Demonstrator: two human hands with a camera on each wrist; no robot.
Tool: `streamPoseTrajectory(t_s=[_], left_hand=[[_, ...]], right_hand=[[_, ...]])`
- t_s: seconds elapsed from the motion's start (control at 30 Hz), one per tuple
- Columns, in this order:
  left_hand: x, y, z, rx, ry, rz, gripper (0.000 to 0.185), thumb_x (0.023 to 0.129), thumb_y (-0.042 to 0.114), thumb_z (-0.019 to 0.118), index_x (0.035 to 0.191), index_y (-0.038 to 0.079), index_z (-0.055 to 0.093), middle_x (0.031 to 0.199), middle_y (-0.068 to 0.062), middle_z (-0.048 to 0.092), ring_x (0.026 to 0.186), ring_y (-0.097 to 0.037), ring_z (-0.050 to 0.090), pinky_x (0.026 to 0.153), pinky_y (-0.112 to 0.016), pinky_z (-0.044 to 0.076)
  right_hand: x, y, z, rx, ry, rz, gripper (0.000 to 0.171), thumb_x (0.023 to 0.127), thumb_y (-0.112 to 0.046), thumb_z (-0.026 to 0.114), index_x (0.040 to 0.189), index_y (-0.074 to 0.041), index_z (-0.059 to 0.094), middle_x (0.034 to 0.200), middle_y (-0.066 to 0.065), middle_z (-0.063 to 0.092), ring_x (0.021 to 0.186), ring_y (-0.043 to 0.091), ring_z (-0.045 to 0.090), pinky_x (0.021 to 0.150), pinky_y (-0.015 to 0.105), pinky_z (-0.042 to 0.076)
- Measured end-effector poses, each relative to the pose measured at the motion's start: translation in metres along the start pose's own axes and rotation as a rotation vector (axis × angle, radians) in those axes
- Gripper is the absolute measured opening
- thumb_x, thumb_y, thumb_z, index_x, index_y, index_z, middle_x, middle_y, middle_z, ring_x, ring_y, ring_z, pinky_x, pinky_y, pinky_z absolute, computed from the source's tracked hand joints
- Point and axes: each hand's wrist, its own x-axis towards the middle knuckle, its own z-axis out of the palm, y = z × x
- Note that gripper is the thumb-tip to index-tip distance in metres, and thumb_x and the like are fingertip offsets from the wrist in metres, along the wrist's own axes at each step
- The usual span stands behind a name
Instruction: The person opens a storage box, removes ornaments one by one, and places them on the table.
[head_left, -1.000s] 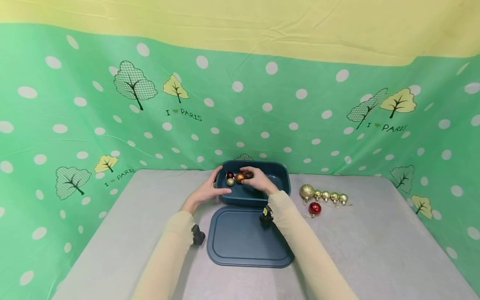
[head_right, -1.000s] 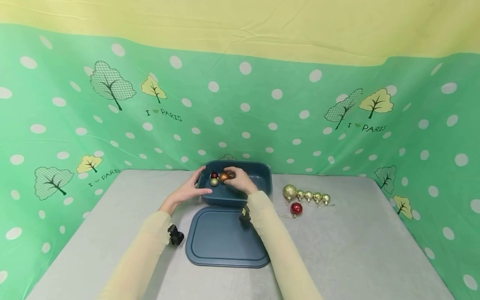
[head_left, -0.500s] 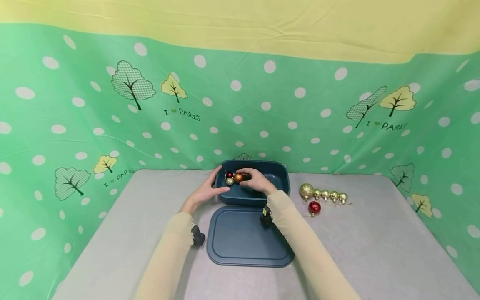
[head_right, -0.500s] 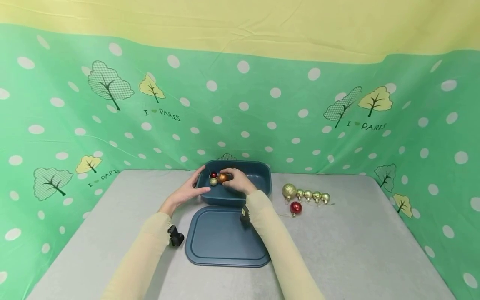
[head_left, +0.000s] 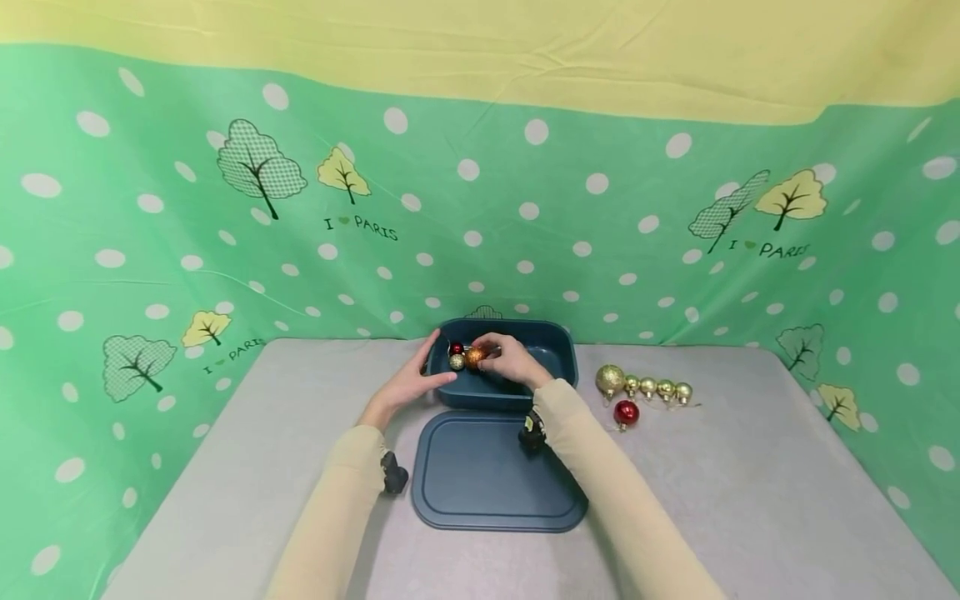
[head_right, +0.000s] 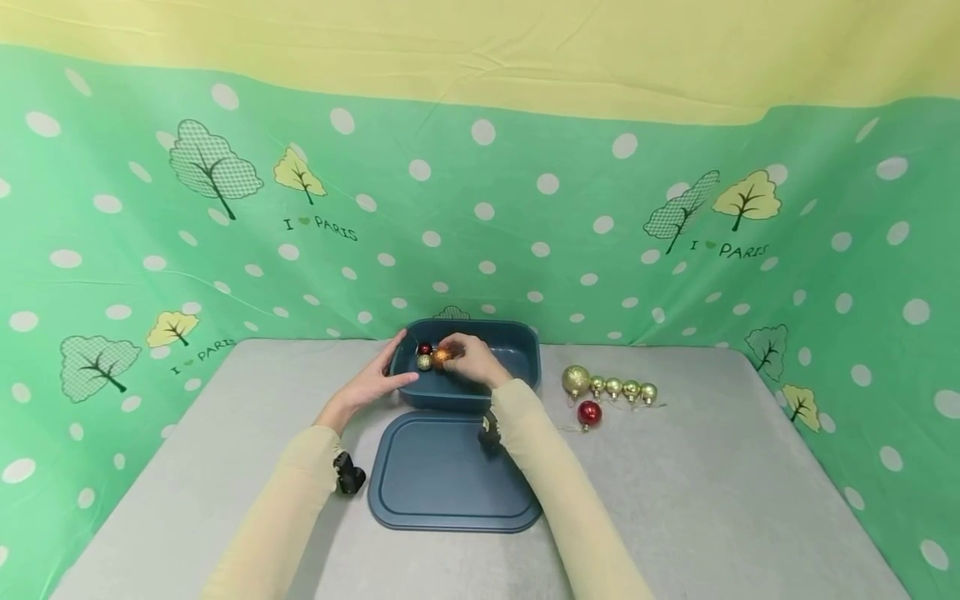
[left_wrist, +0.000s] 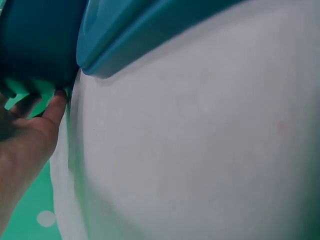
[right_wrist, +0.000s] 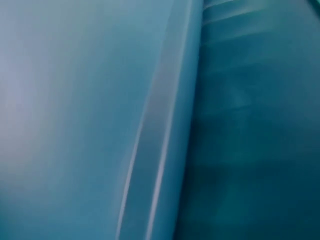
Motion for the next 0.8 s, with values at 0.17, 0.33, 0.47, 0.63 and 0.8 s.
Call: streamPoseTrajectory(t_s=[0.17,0.33,0.47,0.63,0.8], left_hand=[[0.0,-0.001,0.0,-0.008,-0.008,0.006,0.091,0.093,0.02,0.066,0.157,0.021,0.002,0.161,-0.012,0.0,0.145,-0.033,0.002,0.113,-0.055,0.005],[-0.001,0.0,0.0,-0.005,-0.013,0.0,0.091,0.093,0.02,0.065,0.157,0.022,0.0,0.161,-0.012,-0.002,0.145,-0.035,0.001,0.113,-0.056,0.006],[-0.003,0.002,0.0,0.003,-0.008,-0.008,0.092,0.093,0.02,0.065,0.157,0.024,0.0,0.161,-0.013,-0.002,0.144,-0.036,0.002,0.113,-0.056,0.006],[-0.002,0.0,0.0,0.03,-0.003,-0.01,0.091,0.093,0.022,0.065,0.157,0.025,0.0,0.161,-0.011,-0.001,0.144,-0.035,0.003,0.113,-0.055,0.007],[-0.002,0.001,-0.001,0.05,-0.01,-0.003,0.093,0.092,0.029,0.067,0.157,0.024,0.0,0.161,-0.011,-0.001,0.144,-0.036,0.003,0.113,-0.056,0.007]], right_hand=[[-0.006,-0.008,-0.003,0.002,0.014,0.02,0.034,0.09,0.0,0.065,0.124,0.001,0.06,0.116,0.017,0.061,0.101,0.03,0.062,0.083,0.038,0.053],[-0.015,-0.019,-0.007,-0.037,-0.001,0.018,0.035,0.09,-0.002,0.065,0.125,-0.002,0.06,0.119,0.014,0.061,0.099,0.028,0.061,0.079,0.037,0.053],[-0.024,-0.028,-0.012,-0.065,-0.016,-0.016,0.036,0.09,-0.003,0.066,0.125,-0.002,0.06,0.121,0.013,0.06,0.1,0.028,0.06,0.079,0.037,0.052],[-0.037,-0.03,-0.02,-0.086,-0.022,-0.053,0.036,0.09,-0.004,0.066,0.125,-0.003,0.06,0.121,0.012,0.06,0.099,0.028,0.06,0.082,0.038,0.052],[-0.053,-0.03,-0.03,-0.095,0.008,-0.097,0.036,0.09,-0.006,0.068,0.125,-0.003,0.061,0.118,0.011,0.062,0.099,0.027,0.06,0.086,0.04,0.05]])
